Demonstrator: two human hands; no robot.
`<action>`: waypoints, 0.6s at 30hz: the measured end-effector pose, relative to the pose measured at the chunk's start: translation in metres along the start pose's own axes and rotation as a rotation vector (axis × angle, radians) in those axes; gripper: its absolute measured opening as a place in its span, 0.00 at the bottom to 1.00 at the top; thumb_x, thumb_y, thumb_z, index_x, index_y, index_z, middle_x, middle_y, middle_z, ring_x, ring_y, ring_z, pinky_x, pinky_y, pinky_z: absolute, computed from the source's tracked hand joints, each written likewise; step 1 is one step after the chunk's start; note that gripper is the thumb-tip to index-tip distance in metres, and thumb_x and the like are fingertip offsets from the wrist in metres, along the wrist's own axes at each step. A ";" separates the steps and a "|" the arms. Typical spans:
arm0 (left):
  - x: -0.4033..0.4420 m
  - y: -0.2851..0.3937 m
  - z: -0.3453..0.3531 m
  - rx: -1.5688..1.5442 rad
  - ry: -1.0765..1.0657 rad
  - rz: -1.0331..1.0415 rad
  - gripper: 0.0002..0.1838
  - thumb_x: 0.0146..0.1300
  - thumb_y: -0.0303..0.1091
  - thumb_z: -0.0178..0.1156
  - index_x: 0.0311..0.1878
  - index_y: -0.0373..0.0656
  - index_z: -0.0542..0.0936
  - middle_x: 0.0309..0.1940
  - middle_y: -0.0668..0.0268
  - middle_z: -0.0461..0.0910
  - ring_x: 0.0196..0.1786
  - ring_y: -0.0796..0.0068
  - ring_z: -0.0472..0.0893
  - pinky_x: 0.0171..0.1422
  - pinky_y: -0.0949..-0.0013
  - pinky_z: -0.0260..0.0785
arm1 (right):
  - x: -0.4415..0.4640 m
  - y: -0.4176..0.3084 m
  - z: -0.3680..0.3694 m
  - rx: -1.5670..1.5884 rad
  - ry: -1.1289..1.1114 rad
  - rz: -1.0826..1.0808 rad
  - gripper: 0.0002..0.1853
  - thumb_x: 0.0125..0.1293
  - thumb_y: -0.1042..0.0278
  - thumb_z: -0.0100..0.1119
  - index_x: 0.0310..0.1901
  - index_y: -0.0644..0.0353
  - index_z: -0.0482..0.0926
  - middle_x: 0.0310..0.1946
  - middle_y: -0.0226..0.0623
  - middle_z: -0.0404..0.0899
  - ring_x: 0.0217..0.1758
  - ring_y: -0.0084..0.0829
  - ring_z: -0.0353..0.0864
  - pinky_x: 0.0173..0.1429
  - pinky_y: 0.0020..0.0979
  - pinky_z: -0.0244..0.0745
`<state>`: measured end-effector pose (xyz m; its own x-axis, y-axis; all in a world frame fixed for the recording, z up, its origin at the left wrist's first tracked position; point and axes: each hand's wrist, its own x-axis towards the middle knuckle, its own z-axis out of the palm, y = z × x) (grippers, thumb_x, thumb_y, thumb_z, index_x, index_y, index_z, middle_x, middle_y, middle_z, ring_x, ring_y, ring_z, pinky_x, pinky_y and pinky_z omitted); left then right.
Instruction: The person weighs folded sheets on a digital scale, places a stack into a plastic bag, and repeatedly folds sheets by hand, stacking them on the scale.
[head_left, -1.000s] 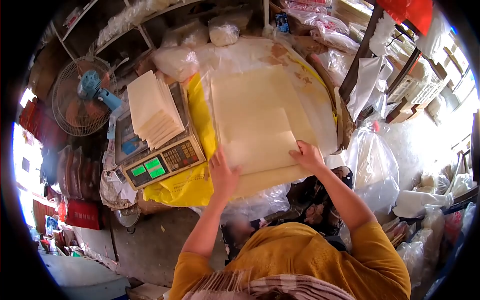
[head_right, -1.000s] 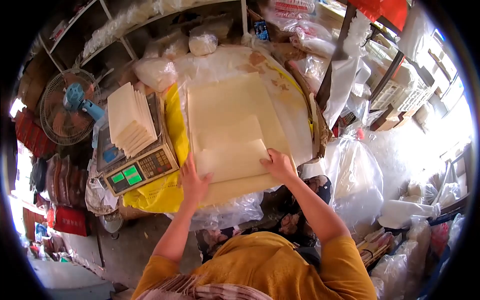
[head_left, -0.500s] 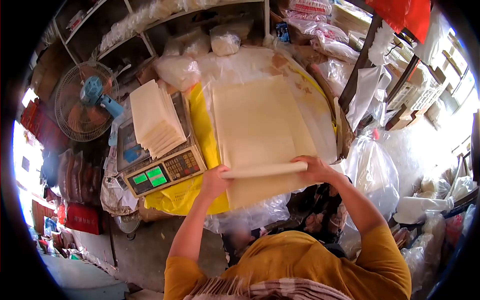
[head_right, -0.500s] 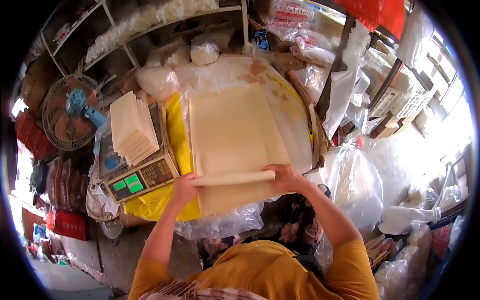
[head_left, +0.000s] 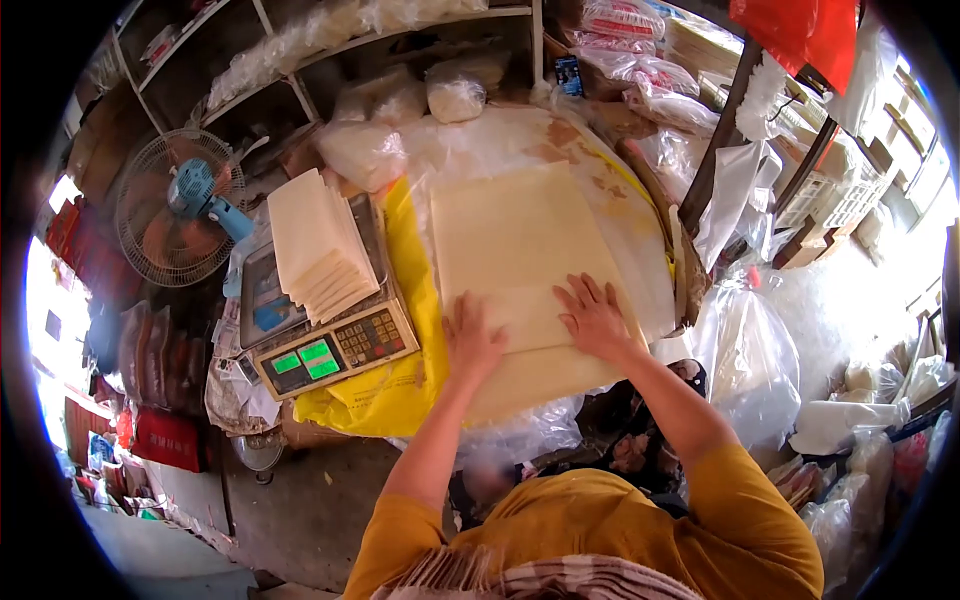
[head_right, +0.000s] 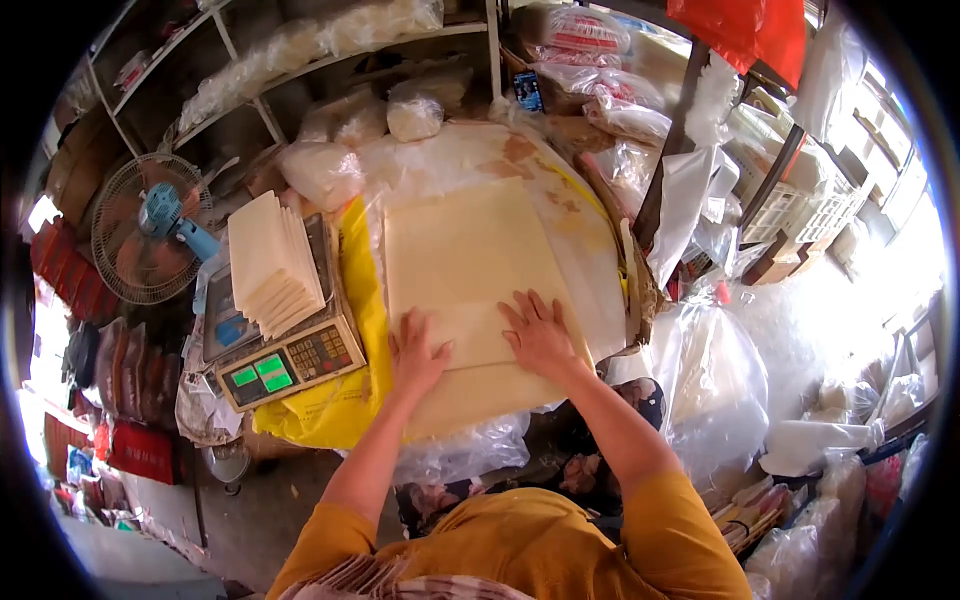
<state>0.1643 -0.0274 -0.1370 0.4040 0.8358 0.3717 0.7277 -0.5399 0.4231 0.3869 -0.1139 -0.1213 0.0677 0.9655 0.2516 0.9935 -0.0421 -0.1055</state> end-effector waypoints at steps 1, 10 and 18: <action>-0.003 0.007 -0.004 -0.120 0.131 -0.049 0.34 0.58 0.42 0.61 0.67 0.42 0.65 0.71 0.50 0.55 0.74 0.54 0.54 0.75 0.46 0.44 | -0.002 -0.008 -0.008 0.009 -0.016 0.048 0.29 0.66 0.52 0.52 0.66 0.54 0.64 0.68 0.46 0.58 0.71 0.46 0.55 0.69 0.56 0.51; -0.038 0.008 -0.037 -1.112 0.027 -0.309 0.44 0.47 0.18 0.56 0.72 0.36 0.55 0.73 0.56 0.55 0.74 0.69 0.56 0.75 0.66 0.49 | -0.050 -0.062 -0.005 0.367 0.061 -0.064 0.22 0.64 0.59 0.56 0.57 0.61 0.72 0.59 0.43 0.71 0.66 0.46 0.65 0.68 0.51 0.54; 0.118 -0.088 -0.254 -0.992 0.512 -0.232 0.42 0.49 0.19 0.56 0.71 0.38 0.58 0.55 0.60 0.75 0.50 0.71 0.78 0.53 0.71 0.72 | -0.052 -0.059 -0.004 0.314 0.075 -0.144 0.23 0.60 0.67 0.57 0.57 0.60 0.70 0.62 0.41 0.66 0.68 0.44 0.61 0.69 0.54 0.53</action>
<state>0.0074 0.0933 0.0791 -0.1223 0.9097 0.3968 -0.0955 -0.4087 0.9076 0.3256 -0.1626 -0.1244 -0.0527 0.9339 0.3537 0.9178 0.1849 -0.3515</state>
